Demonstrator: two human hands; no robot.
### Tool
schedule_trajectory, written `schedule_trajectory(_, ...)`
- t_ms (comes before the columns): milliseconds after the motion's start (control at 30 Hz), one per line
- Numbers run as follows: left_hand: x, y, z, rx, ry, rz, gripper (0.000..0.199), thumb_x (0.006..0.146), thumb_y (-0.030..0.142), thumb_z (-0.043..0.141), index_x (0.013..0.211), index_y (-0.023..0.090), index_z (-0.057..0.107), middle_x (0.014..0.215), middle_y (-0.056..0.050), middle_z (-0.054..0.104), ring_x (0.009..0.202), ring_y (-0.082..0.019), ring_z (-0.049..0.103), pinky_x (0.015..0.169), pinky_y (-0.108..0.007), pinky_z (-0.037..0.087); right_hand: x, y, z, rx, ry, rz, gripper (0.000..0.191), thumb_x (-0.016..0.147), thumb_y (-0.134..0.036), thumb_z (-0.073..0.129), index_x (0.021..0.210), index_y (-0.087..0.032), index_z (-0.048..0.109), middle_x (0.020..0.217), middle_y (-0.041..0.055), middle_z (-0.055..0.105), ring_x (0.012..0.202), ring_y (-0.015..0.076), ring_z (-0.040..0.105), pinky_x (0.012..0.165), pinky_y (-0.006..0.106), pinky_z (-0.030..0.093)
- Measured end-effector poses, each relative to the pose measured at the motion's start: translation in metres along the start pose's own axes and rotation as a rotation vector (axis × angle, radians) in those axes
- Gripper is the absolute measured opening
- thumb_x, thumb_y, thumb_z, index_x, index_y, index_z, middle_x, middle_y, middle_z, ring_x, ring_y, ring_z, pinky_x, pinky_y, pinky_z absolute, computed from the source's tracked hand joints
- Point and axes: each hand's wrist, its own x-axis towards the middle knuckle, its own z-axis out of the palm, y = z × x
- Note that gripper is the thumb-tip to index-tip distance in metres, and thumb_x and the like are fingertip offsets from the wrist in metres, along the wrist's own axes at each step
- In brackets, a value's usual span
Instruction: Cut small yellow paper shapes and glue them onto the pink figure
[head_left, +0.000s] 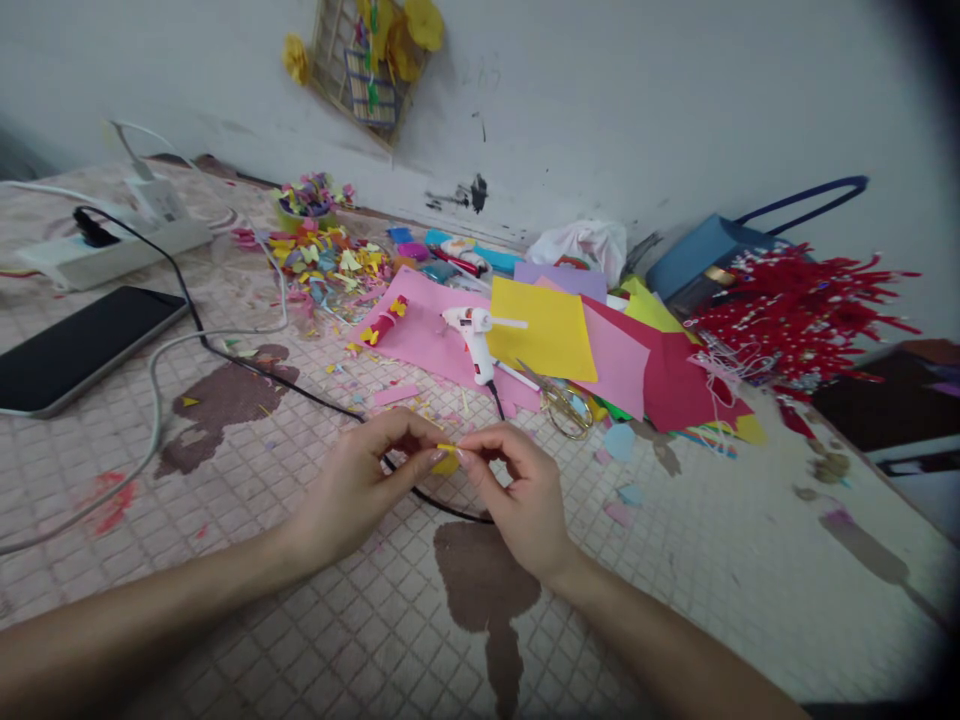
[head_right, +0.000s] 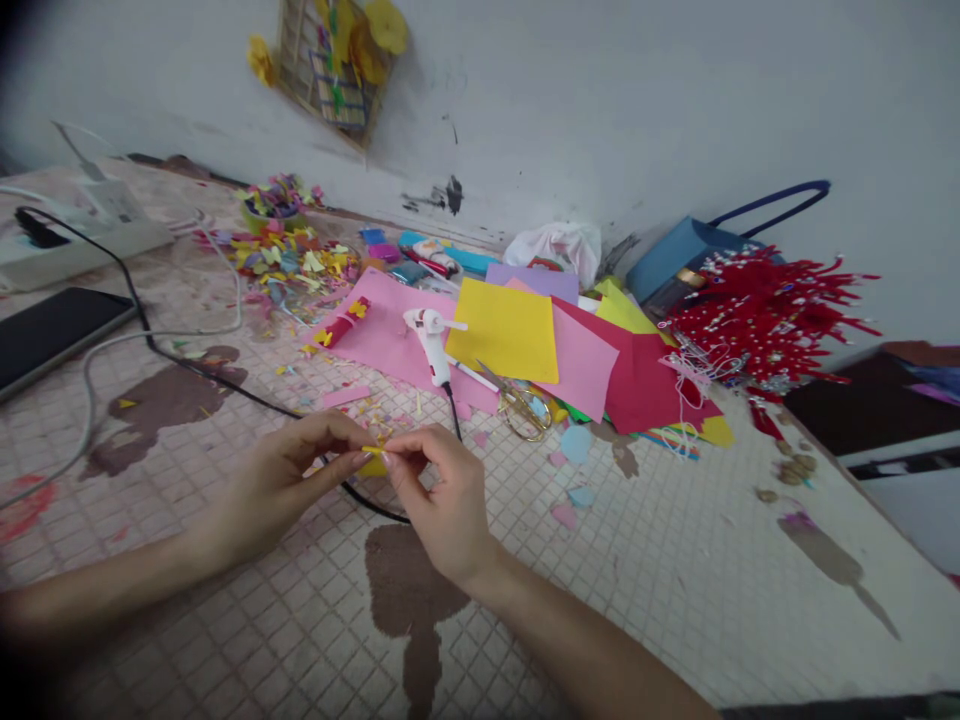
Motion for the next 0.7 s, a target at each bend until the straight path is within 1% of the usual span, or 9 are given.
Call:
schedule_trajectory(200, 0.0004, 0.0029, 0.0001, 0.008, -0.001, 0.014, 0.009, 0.086, 0.019, 0.050, 0.087, 0.018, 0.059, 0.080, -0.002, 0.060, 0.075, -0.014, 0.056, 0.066, -0.026, 0.045, 0.0001, -0.0015, -0.0008, -0.021, -0.019, 0.003, 0.009, 0.084, -0.017, 0.053, 0.081, -0.022, 0.060, 0.076, 0.0005, 0.059, 0.072, 0.0147, 0.056, 0.067, 0.028, 0.045)
schedule_trajectory(333, 0.0014, 0.0051, 0.0001, 0.025, 0.009, 0.047, 0.008, 0.085, 0.022, 0.053, 0.087, 0.018, 0.060, 0.082, -0.002, 0.059, 0.078, -0.015, 0.054, 0.068, -0.027, 0.044, 0.0000, -0.0006, -0.0008, -0.008, -0.031, 0.015, 0.009, 0.084, -0.016, 0.052, 0.081, -0.021, 0.059, 0.076, 0.0005, 0.059, 0.072, 0.0145, 0.056, 0.067, 0.028, 0.045)
schedule_trajectory(467, 0.0011, 0.0051, 0.0000, 0.006, 0.002, 0.041, 0.011, 0.084, 0.025, 0.055, 0.092, 0.018, 0.060, 0.085, -0.003, 0.058, 0.080, -0.015, 0.053, 0.069, -0.027, 0.044, -0.0004, 0.0004, -0.0009, -0.002, -0.038, 0.011, 0.008, 0.084, -0.016, 0.053, 0.082, -0.021, 0.060, 0.077, 0.0007, 0.059, 0.074, 0.0146, 0.056, 0.068, 0.028, 0.045)
schedule_trajectory(700, 0.0020, 0.0046, 0.0008, -0.051, -0.009, 0.013, 0.010, 0.085, 0.024, 0.053, 0.084, 0.017, 0.060, 0.081, -0.003, 0.059, 0.076, -0.015, 0.055, 0.068, -0.028, 0.045, -0.0008, -0.0010, -0.0008, 0.003, -0.048, 0.015, 0.008, 0.084, -0.018, 0.053, 0.082, -0.021, 0.060, 0.077, 0.0009, 0.060, 0.074, 0.0152, 0.057, 0.068, 0.029, 0.046)
